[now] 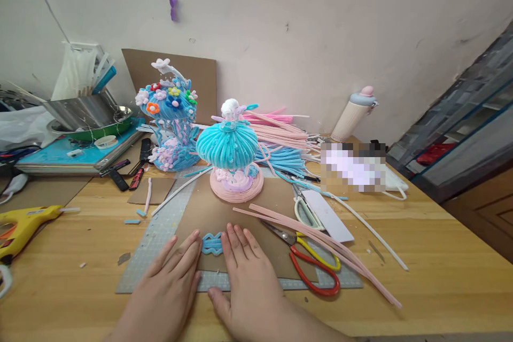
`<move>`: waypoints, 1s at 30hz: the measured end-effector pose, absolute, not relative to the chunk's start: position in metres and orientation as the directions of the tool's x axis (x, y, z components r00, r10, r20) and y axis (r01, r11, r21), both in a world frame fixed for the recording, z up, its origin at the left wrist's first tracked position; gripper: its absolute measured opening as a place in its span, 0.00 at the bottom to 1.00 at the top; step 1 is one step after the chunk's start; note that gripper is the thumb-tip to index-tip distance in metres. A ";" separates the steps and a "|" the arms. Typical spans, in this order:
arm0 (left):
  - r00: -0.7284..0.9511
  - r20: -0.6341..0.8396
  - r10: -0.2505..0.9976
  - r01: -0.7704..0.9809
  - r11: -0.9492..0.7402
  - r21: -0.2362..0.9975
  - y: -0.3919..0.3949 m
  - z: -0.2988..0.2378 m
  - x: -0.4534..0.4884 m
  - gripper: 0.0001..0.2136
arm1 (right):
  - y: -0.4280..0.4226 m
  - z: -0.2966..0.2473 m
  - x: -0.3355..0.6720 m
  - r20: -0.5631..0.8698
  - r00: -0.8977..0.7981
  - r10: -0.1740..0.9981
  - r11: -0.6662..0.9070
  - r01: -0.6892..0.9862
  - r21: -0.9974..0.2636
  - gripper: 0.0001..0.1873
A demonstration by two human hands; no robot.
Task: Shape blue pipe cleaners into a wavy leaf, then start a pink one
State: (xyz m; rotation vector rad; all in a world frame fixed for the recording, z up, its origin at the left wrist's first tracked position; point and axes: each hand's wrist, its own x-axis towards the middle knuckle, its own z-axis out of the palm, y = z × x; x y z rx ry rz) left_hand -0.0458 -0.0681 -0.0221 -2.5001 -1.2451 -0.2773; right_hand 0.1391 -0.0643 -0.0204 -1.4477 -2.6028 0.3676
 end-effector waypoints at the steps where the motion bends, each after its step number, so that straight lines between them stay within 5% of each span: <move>1: 0.587 0.332 0.738 0.809 -0.554 -0.198 -0.069 -0.021 -0.046 0.17 | -0.064 -0.017 0.141 0.011 -0.544 0.839 0.523 0.800 -0.294 0.39; 4: 0.549 0.345 0.762 0.832 -0.538 -0.135 -0.070 -0.018 -0.048 0.18 | -0.063 -0.002 0.155 0.092 -0.578 0.811 0.571 0.747 -0.340 0.38; 8: 0.471 0.326 0.820 0.876 -0.480 -0.058 -0.070 -0.018 -0.048 0.21 | -0.062 0.007 0.177 0.274 -0.394 0.877 0.469 0.823 -0.321 0.28; 16: 0.555 0.267 0.788 0.823 -0.567 -0.036 -0.070 -0.021 -0.019 0.24 | -0.070 -0.018 0.177 0.125 -0.431 0.894 0.449 0.866 -0.221 0.25; 30: 0.565 0.242 0.789 0.815 -0.580 -0.015 -0.068 -0.038 -0.018 0.27 | -0.069 -0.037 0.172 0.193 -0.447 0.873 0.476 0.868 -0.140 0.27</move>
